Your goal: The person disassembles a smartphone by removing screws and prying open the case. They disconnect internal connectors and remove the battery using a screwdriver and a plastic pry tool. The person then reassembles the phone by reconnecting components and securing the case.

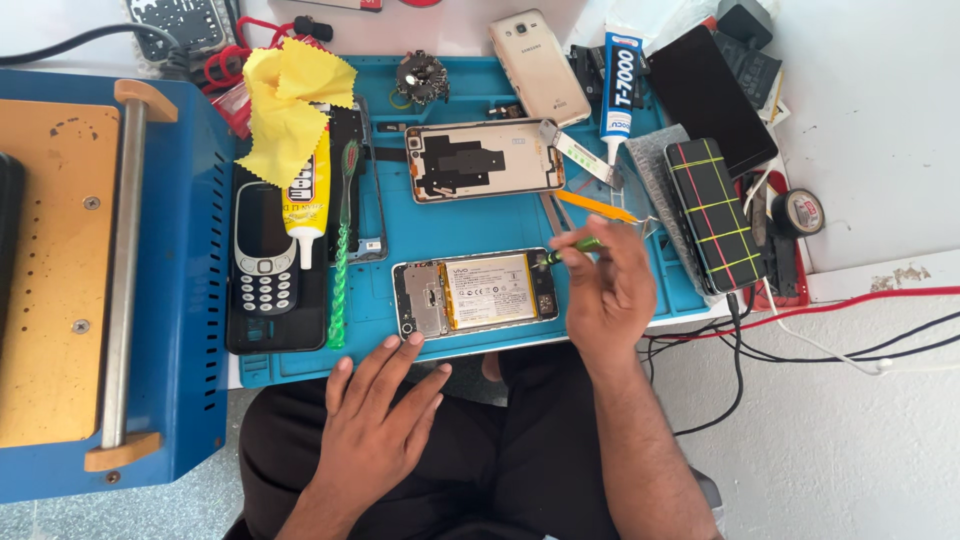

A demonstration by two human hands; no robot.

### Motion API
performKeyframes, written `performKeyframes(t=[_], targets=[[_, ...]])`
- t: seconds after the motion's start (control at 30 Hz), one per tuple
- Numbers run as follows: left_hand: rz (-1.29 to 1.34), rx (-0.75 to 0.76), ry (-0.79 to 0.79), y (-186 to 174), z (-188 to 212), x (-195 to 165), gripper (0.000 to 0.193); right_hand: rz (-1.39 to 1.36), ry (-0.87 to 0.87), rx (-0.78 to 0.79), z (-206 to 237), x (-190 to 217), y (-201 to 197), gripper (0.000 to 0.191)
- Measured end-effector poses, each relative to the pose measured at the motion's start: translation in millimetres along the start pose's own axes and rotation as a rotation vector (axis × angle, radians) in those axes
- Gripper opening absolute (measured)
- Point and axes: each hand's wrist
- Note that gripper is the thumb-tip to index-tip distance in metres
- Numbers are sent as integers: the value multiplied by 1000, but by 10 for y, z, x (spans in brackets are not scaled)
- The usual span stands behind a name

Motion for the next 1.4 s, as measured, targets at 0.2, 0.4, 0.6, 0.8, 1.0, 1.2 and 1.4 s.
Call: performKeyframes(t=[0.2, 0.4, 0.6, 0.8, 1.0, 1.2, 1.4], targets=[[9, -8, -8, 53, 92, 46, 29, 111, -85, 27, 66, -108, 48, 50], [2, -17, -5, -43, 65, 121, 28, -59, 17, 68, 82, -118, 91, 39], [-6, -27, 8, -33, 36, 149, 29, -162, 15, 30, 44, -134, 115, 45], [-11, -40, 23, -1, 22, 157, 29, 26, -42, -4, 15, -123, 102, 49], [-14, -36, 17, -5, 9, 168, 29, -197, 61, 96, 11, -123, 86, 44], [-17, -30, 19, 7, 42, 128, 29, 51, -45, 33, 58, -183, 64, 56], [-14, -34, 19, 58, 31, 132, 29, 87, -48, 86, 47, -148, 67, 64]])
Point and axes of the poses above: each hand's wrist, its own z-axis away from the middle knuckle, its own y-axis out of the palm, x = y × z, and after that the axes turned 10 degrees about y, right-handed
